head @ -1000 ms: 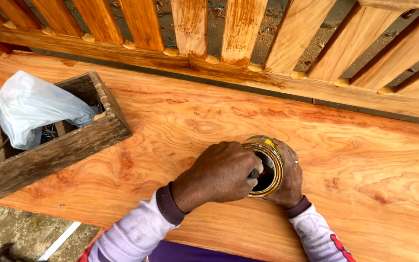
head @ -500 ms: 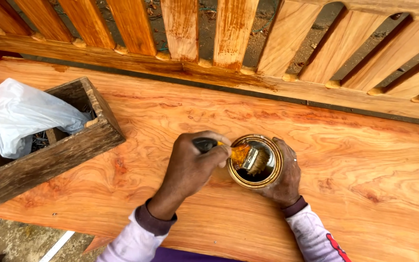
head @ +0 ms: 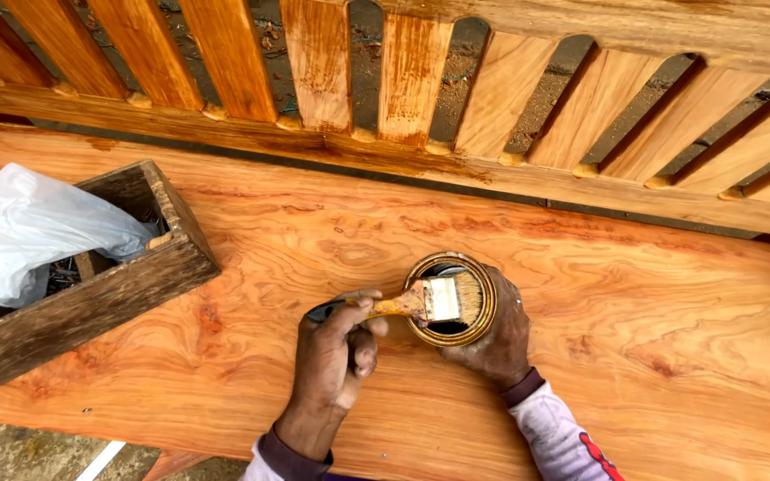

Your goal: Applying varnish to a wooden bench using a paintbrush in an outdoor workshop.

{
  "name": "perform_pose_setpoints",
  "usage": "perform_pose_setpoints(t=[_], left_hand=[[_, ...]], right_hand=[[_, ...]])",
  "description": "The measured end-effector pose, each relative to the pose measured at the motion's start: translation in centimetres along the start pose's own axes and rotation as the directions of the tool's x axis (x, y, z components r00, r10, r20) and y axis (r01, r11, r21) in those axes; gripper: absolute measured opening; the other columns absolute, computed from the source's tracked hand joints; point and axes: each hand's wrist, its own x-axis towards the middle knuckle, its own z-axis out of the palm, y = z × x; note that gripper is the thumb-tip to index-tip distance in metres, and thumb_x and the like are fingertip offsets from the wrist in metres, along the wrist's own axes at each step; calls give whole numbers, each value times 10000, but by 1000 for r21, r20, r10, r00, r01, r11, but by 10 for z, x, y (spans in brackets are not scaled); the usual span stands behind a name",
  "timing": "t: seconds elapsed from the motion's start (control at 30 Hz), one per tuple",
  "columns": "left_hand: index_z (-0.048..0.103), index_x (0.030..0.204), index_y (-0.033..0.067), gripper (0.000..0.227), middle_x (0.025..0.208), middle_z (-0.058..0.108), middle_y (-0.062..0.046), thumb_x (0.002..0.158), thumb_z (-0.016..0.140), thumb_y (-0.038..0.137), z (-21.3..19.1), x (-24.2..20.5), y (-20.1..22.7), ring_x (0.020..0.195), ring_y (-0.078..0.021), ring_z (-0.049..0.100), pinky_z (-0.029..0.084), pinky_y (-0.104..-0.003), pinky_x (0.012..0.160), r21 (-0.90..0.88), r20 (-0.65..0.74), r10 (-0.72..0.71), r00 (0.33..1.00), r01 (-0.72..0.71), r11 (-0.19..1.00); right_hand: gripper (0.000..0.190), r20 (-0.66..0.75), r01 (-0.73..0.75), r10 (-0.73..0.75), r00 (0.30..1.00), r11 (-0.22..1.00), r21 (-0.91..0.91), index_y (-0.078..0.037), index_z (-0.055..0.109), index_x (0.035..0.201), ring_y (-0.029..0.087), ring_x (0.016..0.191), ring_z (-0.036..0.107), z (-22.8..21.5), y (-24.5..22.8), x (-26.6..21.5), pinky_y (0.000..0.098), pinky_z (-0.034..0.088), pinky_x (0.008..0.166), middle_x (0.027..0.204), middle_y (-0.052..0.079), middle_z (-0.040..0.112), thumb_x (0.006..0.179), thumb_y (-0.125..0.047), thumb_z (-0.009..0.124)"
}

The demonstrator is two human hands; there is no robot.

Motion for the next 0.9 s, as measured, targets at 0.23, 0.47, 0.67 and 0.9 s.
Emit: perform_pose_setpoints(t=[0.23, 0.47, 0.67, 0.9], left_hand=[[713, 1082, 8, 246, 675, 668, -112, 907, 640, 165, -6, -2, -8, 386, -93, 472, 350, -239, 333, -71, -42, -5, 999, 2, 997], [706, 1083, 36, 246, 686, 656, -104, 900, 643, 189, -13, -2, -13, 395, -104, 462, 350, -247, 337, -155, -108, -3, 994, -14, 988], [690, 1117, 18, 276, 697, 656, -112, 905, 656, 191, -19, 3, -25, 400, -111, 466, 354, -255, 337, -114, -91, 26, 995, -36, 993], [659, 1210, 39, 338, 768, 678, -76, 924, 623, 215, -19, 6, -24, 477, -104, 548, 438, -254, 410, -292, 25, -13, 1000, 20, 956]], right_hand=[[926, 22, -58, 58, 998, 998, 12, -44, 566, 1299, 367, 1137, 631, -6, -15, 13, 447, 529, 966, 1211, 158, 657, 491, -314, 927], [917, -13, -136, 136, 991, 990, -37, -35, 542, 1283, 377, 1076, 630, -3, -13, 11, 461, 541, 894, 1158, 168, 649, 490, -319, 905], [904, 15, -201, 201, 980, 980, -4, -60, 564, 1282, 362, 1086, 651, -6, -18, 17, 454, 552, 910, 1166, 152, 668, 493, -327, 915], [1019, -60, -128, 127, 990, 992, -20, -32, 521, 1358, 371, 1147, 631, 1, -3, 8, 478, 532, 958, 1249, 170, 643, 478, -347, 929]])
